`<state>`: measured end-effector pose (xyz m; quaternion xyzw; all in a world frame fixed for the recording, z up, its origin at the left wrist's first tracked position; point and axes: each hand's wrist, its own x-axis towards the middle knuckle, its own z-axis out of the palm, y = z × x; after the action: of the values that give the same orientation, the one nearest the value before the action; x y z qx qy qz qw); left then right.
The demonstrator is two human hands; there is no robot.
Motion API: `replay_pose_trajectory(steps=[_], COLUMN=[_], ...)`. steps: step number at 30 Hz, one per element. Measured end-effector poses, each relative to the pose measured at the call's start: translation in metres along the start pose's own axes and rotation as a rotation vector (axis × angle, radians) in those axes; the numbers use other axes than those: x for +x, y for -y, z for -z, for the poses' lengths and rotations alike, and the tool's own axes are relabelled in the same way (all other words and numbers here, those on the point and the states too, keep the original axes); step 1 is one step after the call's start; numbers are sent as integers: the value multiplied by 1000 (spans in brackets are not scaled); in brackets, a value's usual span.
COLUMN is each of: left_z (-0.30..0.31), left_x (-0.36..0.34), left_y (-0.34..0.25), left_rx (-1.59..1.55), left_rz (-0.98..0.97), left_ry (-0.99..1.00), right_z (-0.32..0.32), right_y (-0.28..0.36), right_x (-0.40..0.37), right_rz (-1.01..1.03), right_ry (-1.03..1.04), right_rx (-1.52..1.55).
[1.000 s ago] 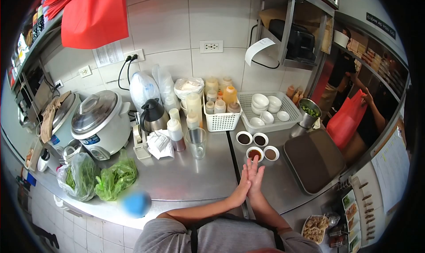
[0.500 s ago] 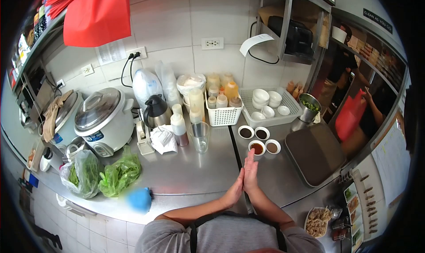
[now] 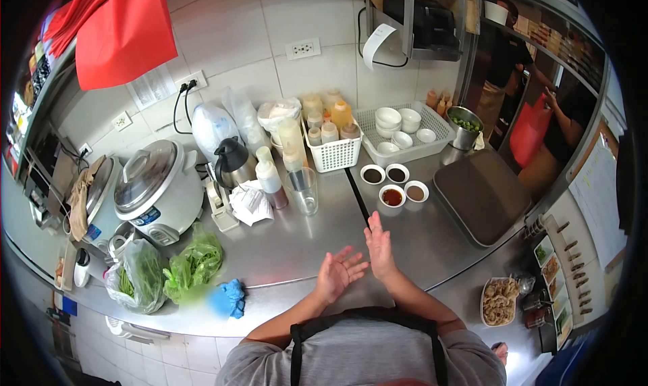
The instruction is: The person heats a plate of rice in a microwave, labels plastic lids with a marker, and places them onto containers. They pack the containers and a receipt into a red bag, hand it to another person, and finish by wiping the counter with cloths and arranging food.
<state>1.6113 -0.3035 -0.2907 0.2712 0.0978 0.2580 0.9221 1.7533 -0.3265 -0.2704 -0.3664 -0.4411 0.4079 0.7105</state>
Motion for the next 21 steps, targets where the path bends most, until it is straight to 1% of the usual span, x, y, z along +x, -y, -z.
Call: replay_pose_trajectory(steps=[1,3,5,7,8,9,12,14,15,18,20,21], left_z=[2,6,36,46,44,42,60,70,74,101,105,107], left_x=[-3,-12,-20,-33,-47,-61,-99,-129,-143,-183,-192,-192], left_y=[-3,-12,-25,-46,-60,-74,-104,-117,-119,-104,-93,-96], left_rx=[65,169,634,1205,1522,1843,2032,2031,2030,2045,2251,2220], left_rz=[-55,-169,-255,-399,-284,-148,168,217,276,415,370,334], left_ry=[-72,-261,-372,-428,-537,-617,-824,-890,-924,-940,-878,-870], right_z=[5,11,15,14,9,5,-9,-22,-33,-63,-83,-92], right_y=[-4,-3,0,5,9,9,0,-12,-15,-37,-50,-57], right_x=[-2,-9,-16,-24,-27,-30,-37,-39,-41,-50,-56,-59], right_rz=[-56,-92,-134,-202,-245,-276,-323,-336,-363,-339,-282,-238], right_ry=[-44,-96,-119,-156,-191,-185,-182,-162,-166,-149,-126,-127], right_rx=[20,3,17,62,93,101,124,137,157,87,64,45])
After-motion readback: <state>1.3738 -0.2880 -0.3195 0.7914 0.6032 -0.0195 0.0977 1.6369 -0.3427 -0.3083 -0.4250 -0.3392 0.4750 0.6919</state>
